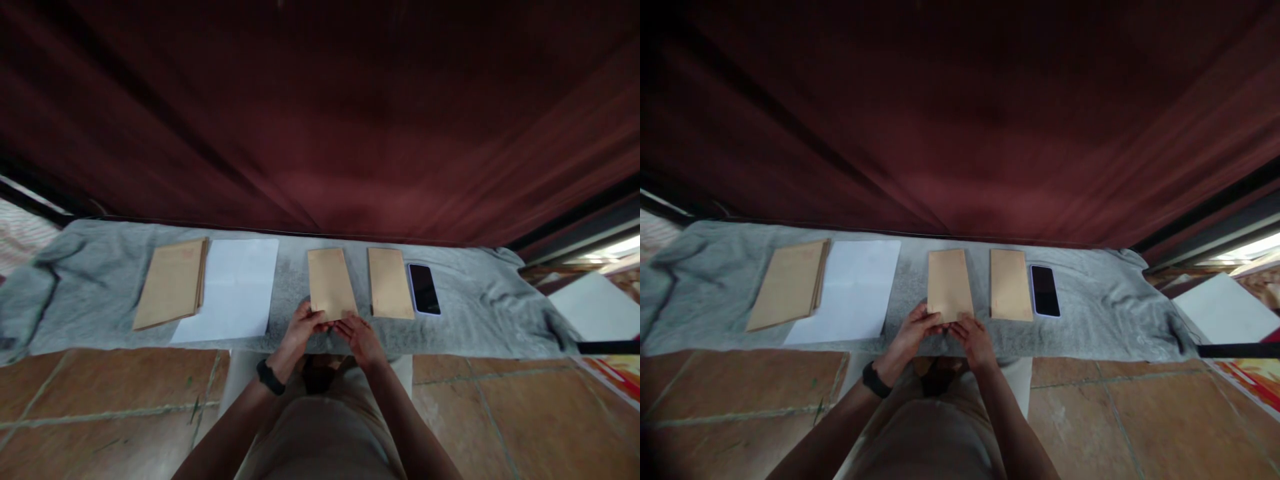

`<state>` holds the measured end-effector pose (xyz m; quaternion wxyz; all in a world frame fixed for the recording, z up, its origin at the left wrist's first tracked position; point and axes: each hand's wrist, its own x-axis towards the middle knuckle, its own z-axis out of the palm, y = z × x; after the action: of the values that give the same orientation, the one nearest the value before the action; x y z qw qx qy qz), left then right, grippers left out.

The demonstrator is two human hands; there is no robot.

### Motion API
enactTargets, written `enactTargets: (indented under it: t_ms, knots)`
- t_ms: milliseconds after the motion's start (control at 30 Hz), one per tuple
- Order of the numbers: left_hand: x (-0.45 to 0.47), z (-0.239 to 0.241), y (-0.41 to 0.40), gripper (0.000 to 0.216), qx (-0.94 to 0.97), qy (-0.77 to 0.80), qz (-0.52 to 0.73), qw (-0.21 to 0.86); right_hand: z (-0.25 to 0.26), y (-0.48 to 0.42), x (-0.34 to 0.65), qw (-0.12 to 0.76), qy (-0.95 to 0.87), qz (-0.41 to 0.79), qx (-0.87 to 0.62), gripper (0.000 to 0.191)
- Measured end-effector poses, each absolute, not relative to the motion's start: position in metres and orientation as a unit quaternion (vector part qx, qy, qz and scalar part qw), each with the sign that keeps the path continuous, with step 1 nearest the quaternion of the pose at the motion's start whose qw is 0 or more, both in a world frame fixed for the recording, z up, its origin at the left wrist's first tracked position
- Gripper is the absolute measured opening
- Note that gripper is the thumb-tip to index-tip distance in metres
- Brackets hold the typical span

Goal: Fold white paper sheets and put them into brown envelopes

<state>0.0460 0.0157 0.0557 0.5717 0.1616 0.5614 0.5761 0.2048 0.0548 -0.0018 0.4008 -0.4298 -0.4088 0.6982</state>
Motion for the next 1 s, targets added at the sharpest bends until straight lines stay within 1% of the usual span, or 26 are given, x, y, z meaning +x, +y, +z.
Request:
enactTargets:
  t_ms: [67, 133, 233, 300, 367, 467, 567, 700, 867, 933, 1000]
  knots:
    - [0.050, 0.057, 0.015, 0.046, 0.163, 0.562, 0.581, 0.566, 0.008, 0.053, 0.198, 0.394, -0.390, 0.720, -0.418, 0.031]
    - [0.051, 0.057, 0.015, 0.046, 0.166, 0.564, 0.582, 0.561, 0.019, 0.053, 0.194, 0.405, -0.378, 0.719, -0.419, 0.032]
    - [0.051, 0.054, 0.016, 0.049, 0.161, 0.570, 0.585, 0.554, 0.037, 0.058, 0.194, 0.429, -0.420, 0.658, -0.454, 0.037]
    - [0.051, 0.055, 0.017, 0.054, 0.145, 0.586, 0.595, 0.531, 0.049, 0.062, 0.196, 0.439, -0.505, 0.567, -0.480, 0.039]
    - [0.052, 0.059, 0.019, 0.058, 0.133, 0.589, 0.605, 0.519, 0.058, 0.065, 0.198, 0.429, -0.627, 0.445, -0.474, 0.037]
    - [0.055, 0.070, 0.021, 0.060, 0.140, 0.540, 0.609, 0.564, 0.063, 0.064, 0.197, 0.364, -0.785, 0.265, -0.426, 0.041]
    - [0.057, 0.075, 0.021, 0.058, 0.182, 0.505, 0.611, 0.582, 0.055, 0.056, 0.190, 0.293, -0.850, 0.167, -0.405, 0.048]
    - [0.053, 0.063, 0.019, 0.053, 0.259, 0.527, 0.584, 0.561, 0.034, 0.045, 0.182, 0.256, -0.868, 0.142, -0.401, 0.056]
    - [0.035, 0.040, 0.021, 0.056, 0.330, 0.588, 0.526, 0.518, 0.014, 0.040, 0.184, 0.235, -0.888, 0.141, -0.370, 0.056]
    - [0.028, 0.036, 0.022, 0.056, 0.368, 0.638, 0.485, 0.472, 0.009, 0.040, 0.186, 0.235, -0.891, 0.145, -0.360, 0.054]
    - [0.024, 0.036, 0.023, 0.057, 0.413, 0.705, 0.424, 0.392, 0.005, 0.039, 0.188, 0.232, -0.894, 0.149, -0.353, 0.052]
